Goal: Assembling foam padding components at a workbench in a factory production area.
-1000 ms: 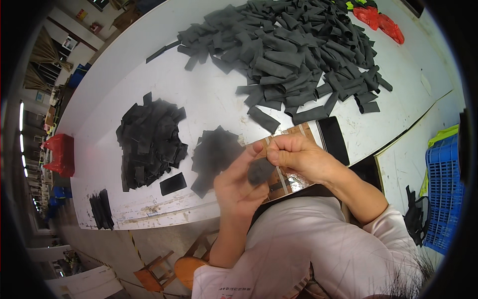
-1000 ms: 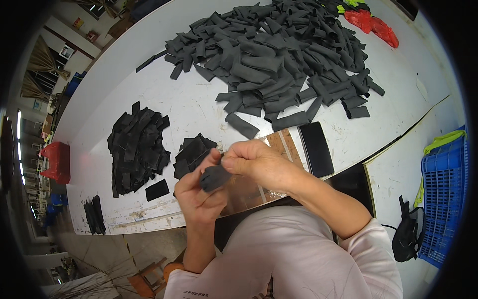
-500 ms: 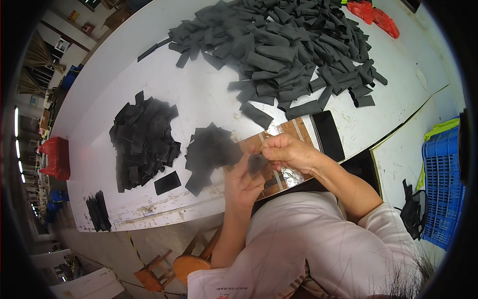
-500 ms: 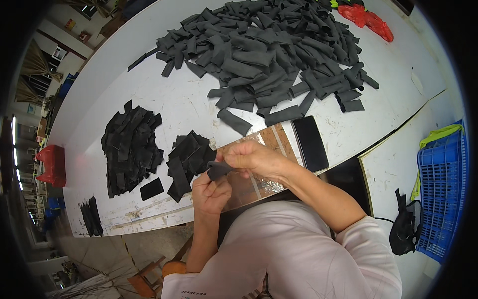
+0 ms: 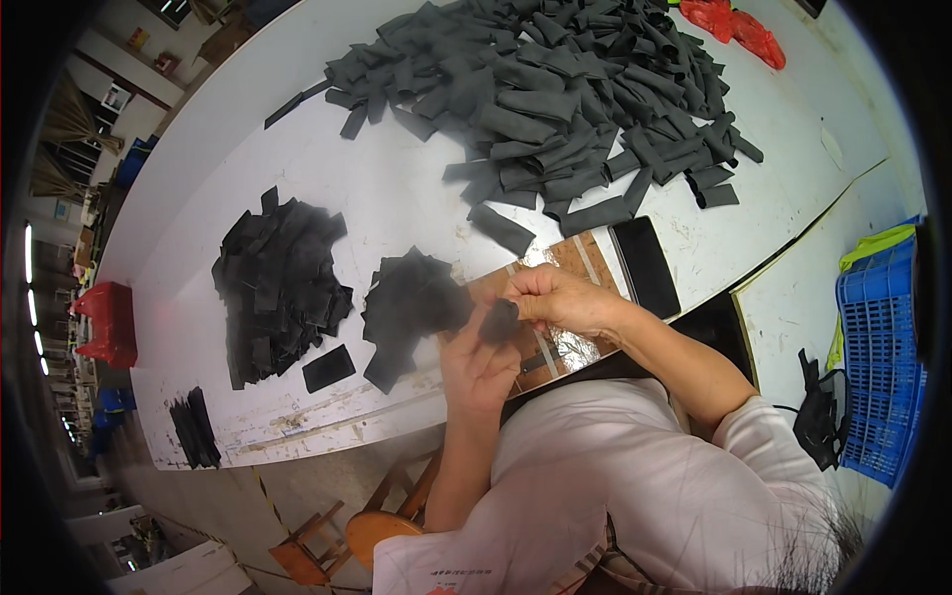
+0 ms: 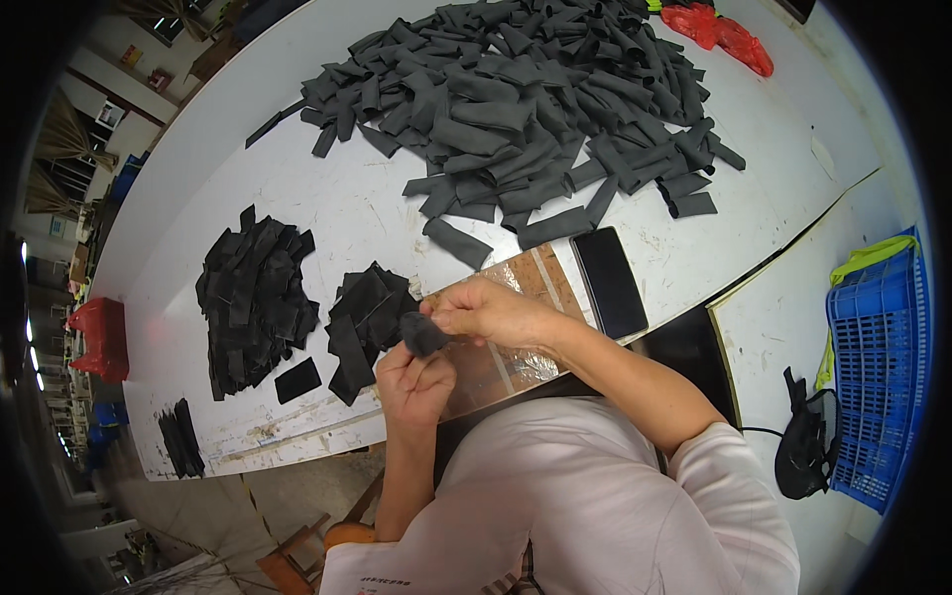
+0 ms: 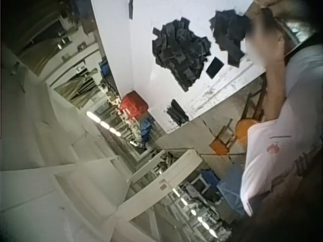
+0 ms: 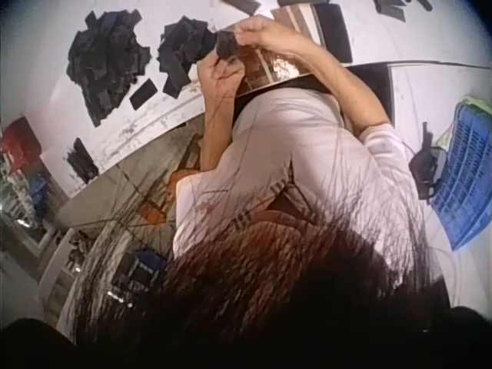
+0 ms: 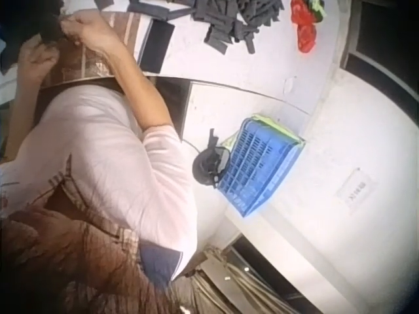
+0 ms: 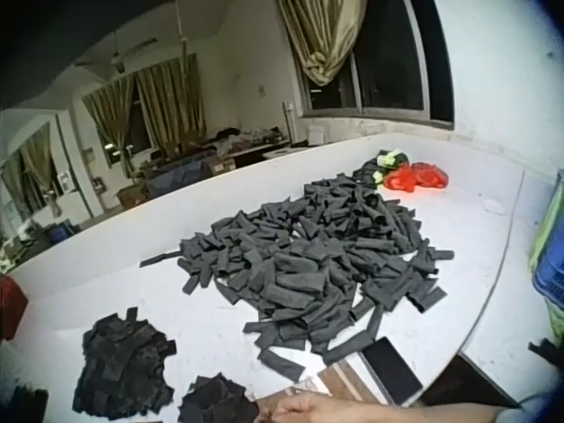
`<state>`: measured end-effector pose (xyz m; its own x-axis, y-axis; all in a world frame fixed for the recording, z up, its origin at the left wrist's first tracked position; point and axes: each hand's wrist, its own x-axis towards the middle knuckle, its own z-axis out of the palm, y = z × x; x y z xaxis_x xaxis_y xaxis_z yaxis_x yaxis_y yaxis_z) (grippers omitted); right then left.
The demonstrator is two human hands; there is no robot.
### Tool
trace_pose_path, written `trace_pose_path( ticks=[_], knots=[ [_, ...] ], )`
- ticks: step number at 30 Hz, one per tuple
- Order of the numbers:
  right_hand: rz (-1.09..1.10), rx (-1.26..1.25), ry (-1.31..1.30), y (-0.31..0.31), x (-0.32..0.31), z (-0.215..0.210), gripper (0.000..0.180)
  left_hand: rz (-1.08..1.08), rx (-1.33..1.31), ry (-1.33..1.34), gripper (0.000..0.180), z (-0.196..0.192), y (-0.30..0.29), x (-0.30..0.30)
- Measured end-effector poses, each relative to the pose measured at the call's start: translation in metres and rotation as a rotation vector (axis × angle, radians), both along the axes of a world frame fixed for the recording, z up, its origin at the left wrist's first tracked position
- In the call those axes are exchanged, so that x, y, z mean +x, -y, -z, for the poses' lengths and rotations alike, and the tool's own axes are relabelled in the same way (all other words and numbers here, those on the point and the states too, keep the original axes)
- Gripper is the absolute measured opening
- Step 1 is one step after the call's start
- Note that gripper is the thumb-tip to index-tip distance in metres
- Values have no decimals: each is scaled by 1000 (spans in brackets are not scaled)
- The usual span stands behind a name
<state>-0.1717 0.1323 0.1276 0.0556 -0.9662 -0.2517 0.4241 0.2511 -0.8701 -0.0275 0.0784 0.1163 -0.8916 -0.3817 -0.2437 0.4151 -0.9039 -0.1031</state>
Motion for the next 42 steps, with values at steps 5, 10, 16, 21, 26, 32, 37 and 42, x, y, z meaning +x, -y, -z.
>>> trace_pose_path(
  ticks=[5,10,16,21,26,32,37,42],
  knots=[
    [-141,-90,-29,6,-8,-28,17,-340,-936,590,42,-45,-15,-8],
    [-129,-42,-4,-4,-7,23,17,-190,-963,659,31,6,-17,11],
    [101,-116,-529,-4,-9,6,14,-462,-1807,727,25,-26,8,-2],
    [271,-533,-1098,-14,2,-49,17,-646,-1382,514,14,-34,-5,-5],
    [-26,-516,-1527,-18,4,-40,11,-594,-1152,580,14,-10,-13,6],
    [-47,-386,-1351,-18,-3,-10,17,-231,-1272,559,14,-39,-3,-8],
    [91,-438,-1051,-26,-1,32,12,-69,-1758,779,8,-38,-2,-19],
    [-35,-382,-1227,-18,-7,13,15,-328,-1691,809,14,-42,-12,-18]
  ],
)
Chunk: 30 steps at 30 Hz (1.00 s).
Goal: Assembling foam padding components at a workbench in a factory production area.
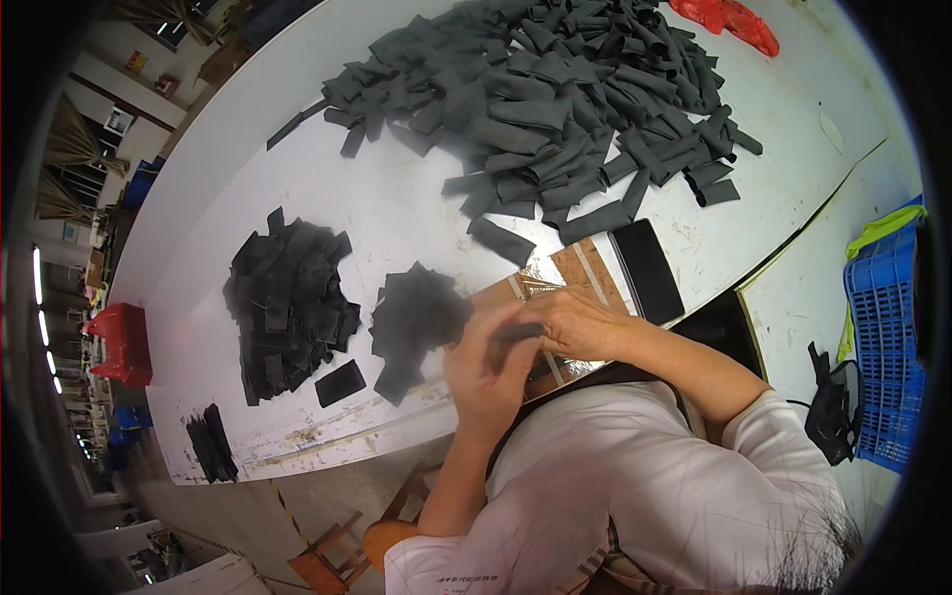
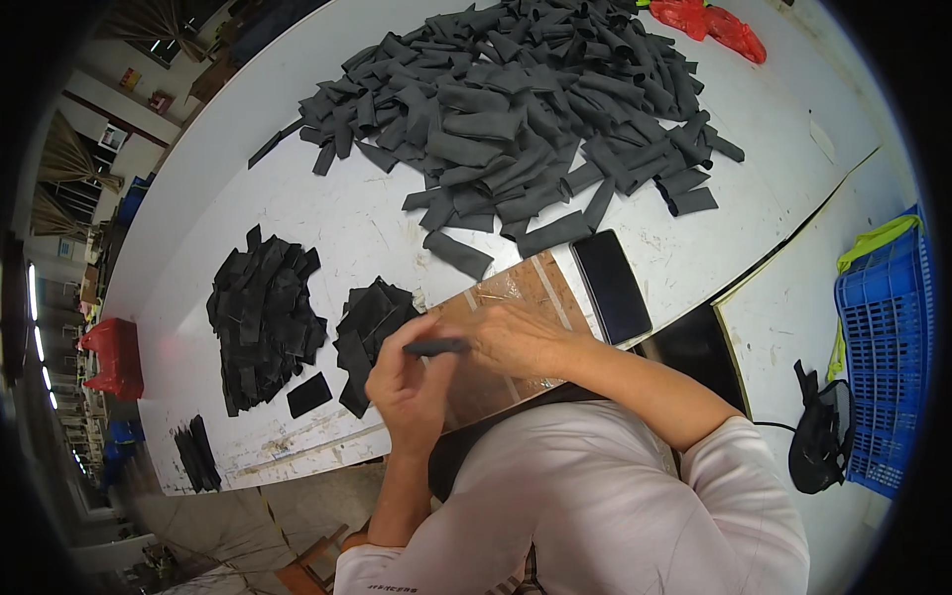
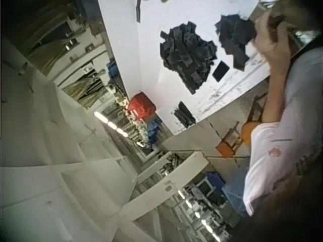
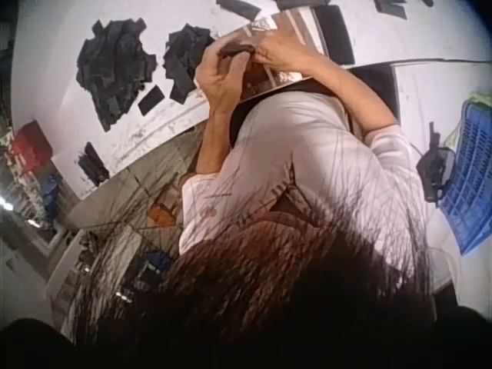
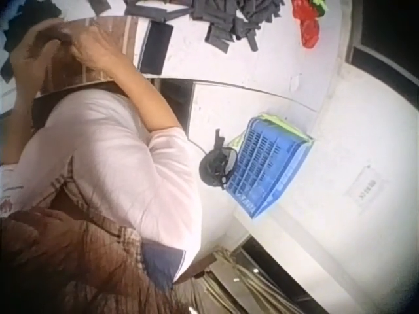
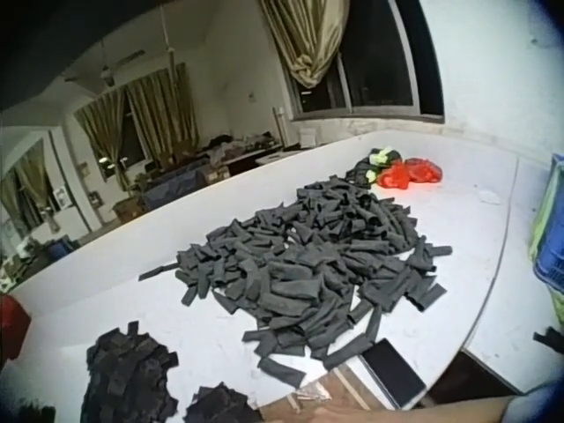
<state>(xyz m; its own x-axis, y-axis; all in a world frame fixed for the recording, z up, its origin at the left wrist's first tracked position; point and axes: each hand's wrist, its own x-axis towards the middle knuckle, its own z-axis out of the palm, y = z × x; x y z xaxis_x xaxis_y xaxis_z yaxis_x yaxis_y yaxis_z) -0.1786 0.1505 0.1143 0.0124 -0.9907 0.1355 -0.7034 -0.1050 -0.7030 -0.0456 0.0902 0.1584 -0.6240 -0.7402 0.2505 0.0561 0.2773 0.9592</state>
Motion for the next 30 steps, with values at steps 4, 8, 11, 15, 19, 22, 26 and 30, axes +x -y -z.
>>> trace_pose_path(
  ticks=[4,8,11,15,19,22,26,30],
  knots=[
    [-41,149,-134,4,-1,-39,16,41,88,-329,18,8,3,11],
    [-70,45,-161,5,-1,-45,19,-30,493,-607,17,6,9,19],
    [-36,113,-214,4,6,-24,21,-13,548,-556,14,17,6,22],
    [-40,51,-147,5,8,-30,19,-51,547,-552,16,16,9,24],
    [9,8,90,-3,17,-5,22,-25,489,-503,13,14,3,24],
    [-24,64,-118,3,11,-34,22,-106,362,-391,10,24,14,33],
    [60,127,440,29,-30,-94,30,-808,-239,115,16,70,67,80],
    [661,-271,333,44,-37,-84,32,-1353,-356,998,41,124,138,166]
  ],
)
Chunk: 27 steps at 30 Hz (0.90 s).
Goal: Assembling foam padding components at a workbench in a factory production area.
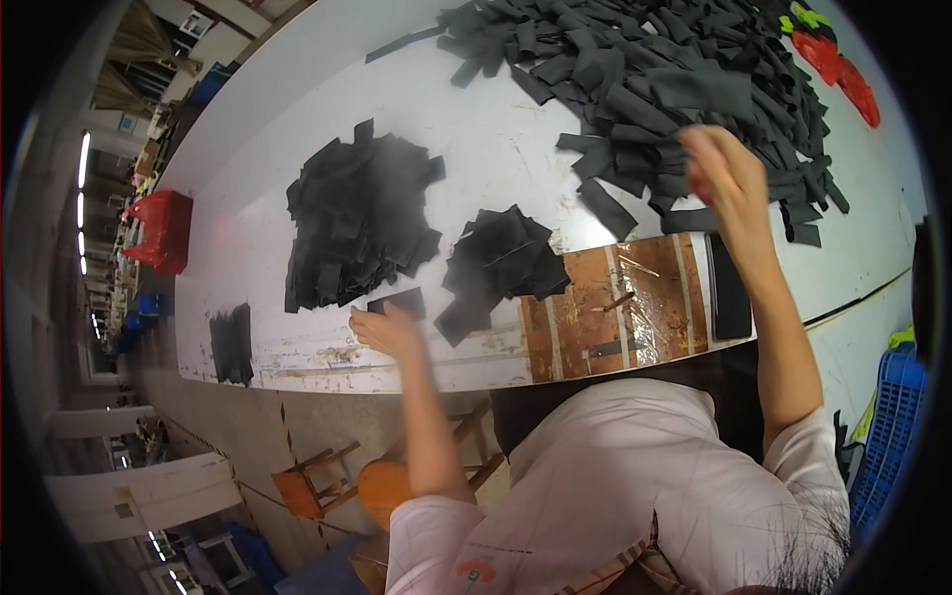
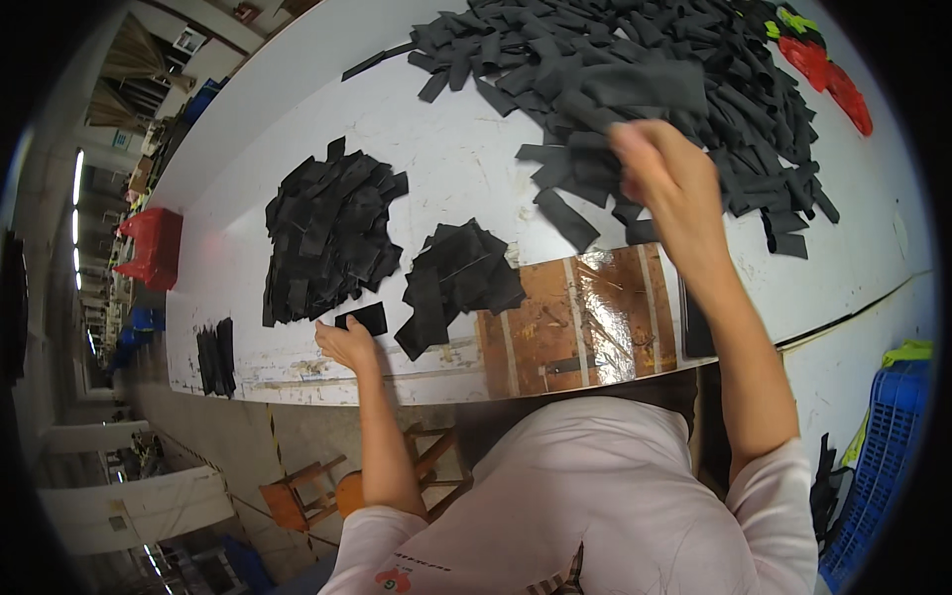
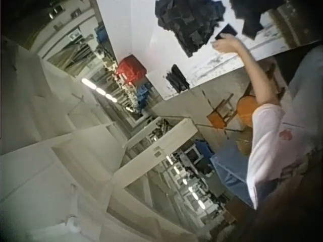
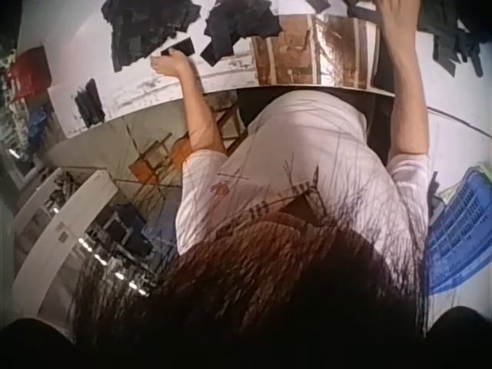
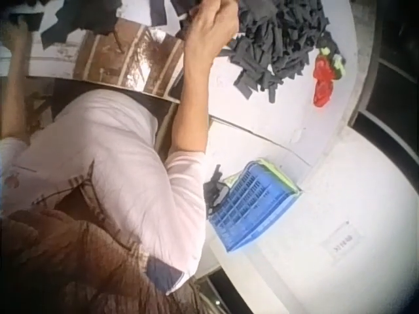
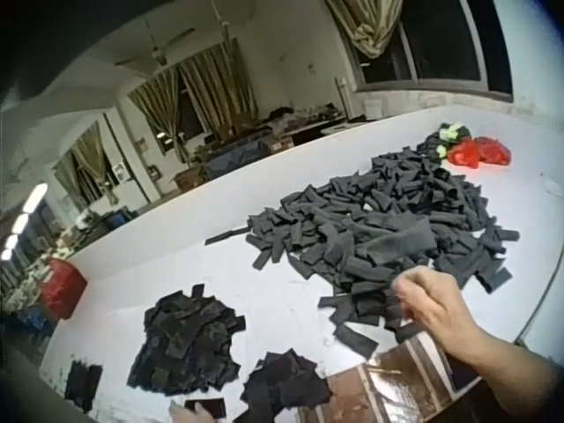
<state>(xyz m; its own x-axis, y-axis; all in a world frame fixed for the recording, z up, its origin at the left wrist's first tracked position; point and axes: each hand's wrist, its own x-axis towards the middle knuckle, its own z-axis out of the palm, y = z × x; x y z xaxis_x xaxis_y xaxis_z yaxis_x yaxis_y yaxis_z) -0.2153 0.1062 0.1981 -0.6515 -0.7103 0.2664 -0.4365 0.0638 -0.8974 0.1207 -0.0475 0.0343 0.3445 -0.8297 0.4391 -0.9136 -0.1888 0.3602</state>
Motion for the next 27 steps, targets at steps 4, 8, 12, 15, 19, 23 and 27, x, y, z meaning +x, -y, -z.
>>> trace_pose_path(
  ticks=[4,8,12,15,19,23,27],
  knots=[
    [-225,-31,-111,-56,53,10,21,-24,279,55,30,-1,20,39],
    [-694,9,-295,-57,98,14,10,399,162,-463,11,-28,4,29],
    [-715,347,378,-41,103,32,19,1102,9,-440,11,-108,-63,-40],
    [-698,465,1493,-36,108,64,28,1485,-9,-443,15,-121,-92,-69],
    [-560,77,1923,-34,121,72,24,1481,38,-619,10,-114,-114,-77],
    [-426,2,1904,-31,119,71,18,1176,-22,-1179,24,-101,-130,-80],
    [-451,-11,1860,-32,116,72,18,841,467,-1779,31,-108,-136,-66]
  ],
)
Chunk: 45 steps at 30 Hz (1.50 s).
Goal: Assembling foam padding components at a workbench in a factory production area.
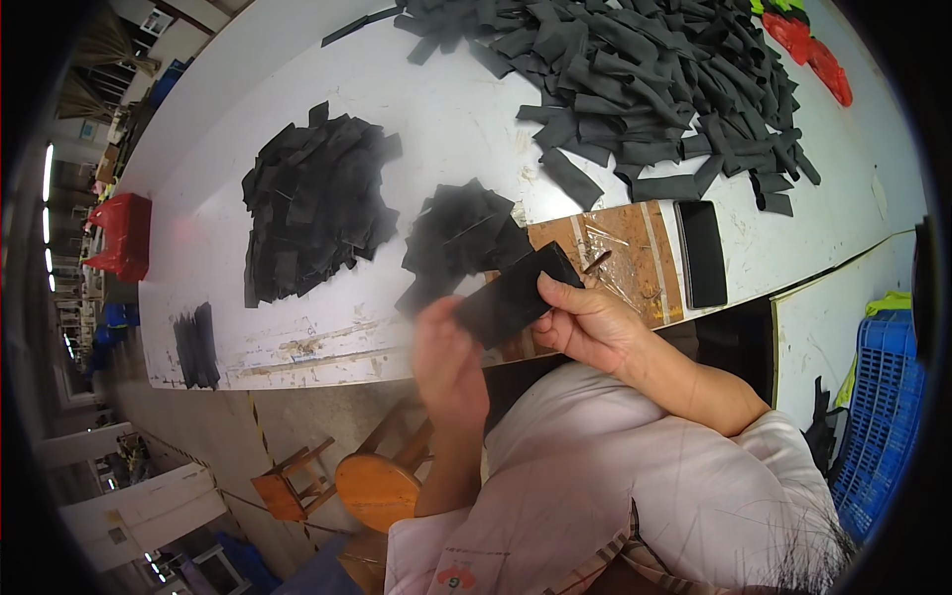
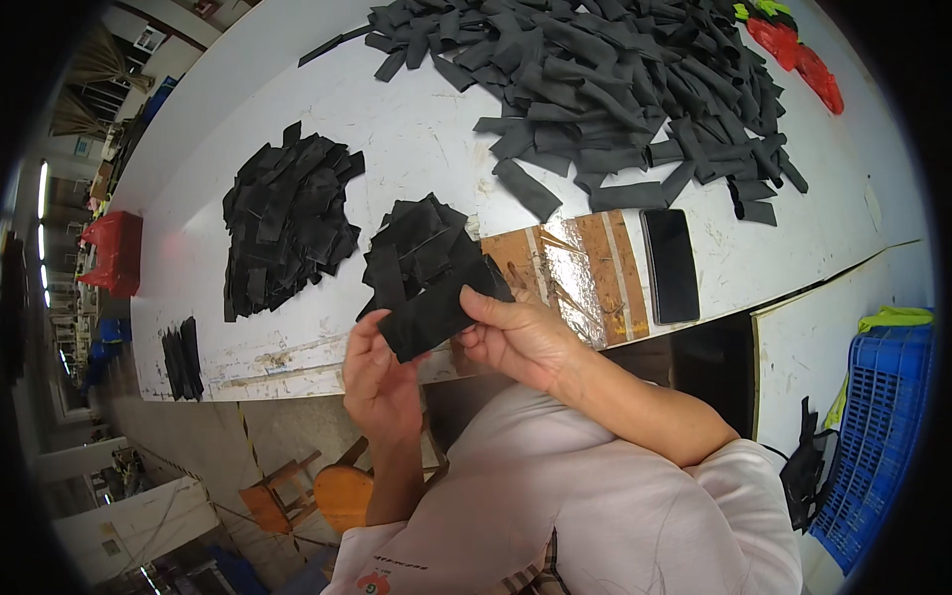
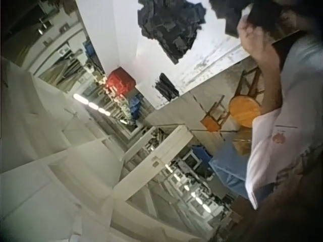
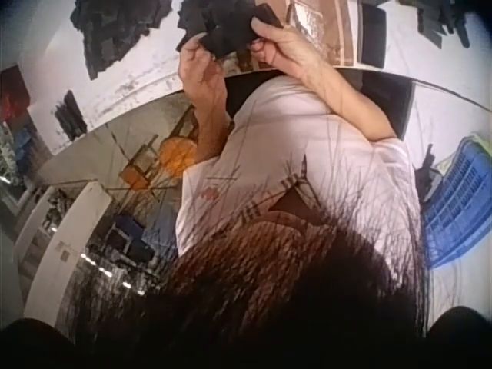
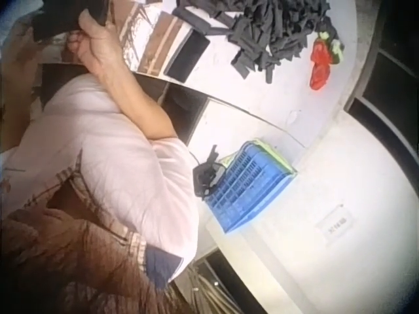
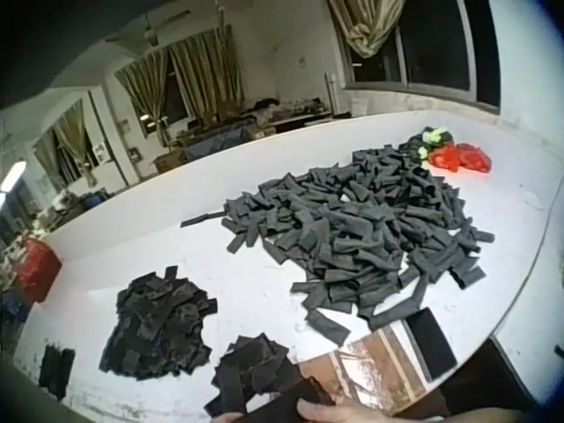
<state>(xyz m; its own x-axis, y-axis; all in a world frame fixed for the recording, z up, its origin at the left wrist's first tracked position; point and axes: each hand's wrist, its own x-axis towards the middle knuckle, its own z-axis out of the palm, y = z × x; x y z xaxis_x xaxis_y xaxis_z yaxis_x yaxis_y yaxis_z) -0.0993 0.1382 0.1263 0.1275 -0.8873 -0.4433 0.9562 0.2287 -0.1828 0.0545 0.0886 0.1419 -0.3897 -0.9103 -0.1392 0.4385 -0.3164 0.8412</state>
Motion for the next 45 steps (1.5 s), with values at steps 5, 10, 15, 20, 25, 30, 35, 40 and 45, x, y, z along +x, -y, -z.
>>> trace_pose_path(
  ticks=[5,10,15,20,25,30,35,40,45],
  knots=[
    [15,57,-81,1,2,1,19,71,210,-26,31,0,-1,6],
    [-3,32,-123,1,3,2,19,109,253,-9,25,0,4,9],
    [-142,-20,-388,3,0,4,23,105,245,97,13,10,9,10],
    [-195,-47,-2152,-8,6,-12,34,20,-7,395,6,10,-2,3],
    [53,-398,-1716,-4,12,-17,15,-6,-367,605,6,2,-20,-18],
    [107,-407,-1909,-2,20,-6,13,-361,-520,697,10,24,-24,-27],
    [151,-314,-1877,-1,20,0,11,-237,-16,400,21,16,-10,-15],
    [-54,-169,-1234,-3,19,2,12,-117,145,143,28,12,-6,0],
    [284,-355,-1854,4,22,2,11,-267,-318,488,28,24,-16,-7]
  ],
)
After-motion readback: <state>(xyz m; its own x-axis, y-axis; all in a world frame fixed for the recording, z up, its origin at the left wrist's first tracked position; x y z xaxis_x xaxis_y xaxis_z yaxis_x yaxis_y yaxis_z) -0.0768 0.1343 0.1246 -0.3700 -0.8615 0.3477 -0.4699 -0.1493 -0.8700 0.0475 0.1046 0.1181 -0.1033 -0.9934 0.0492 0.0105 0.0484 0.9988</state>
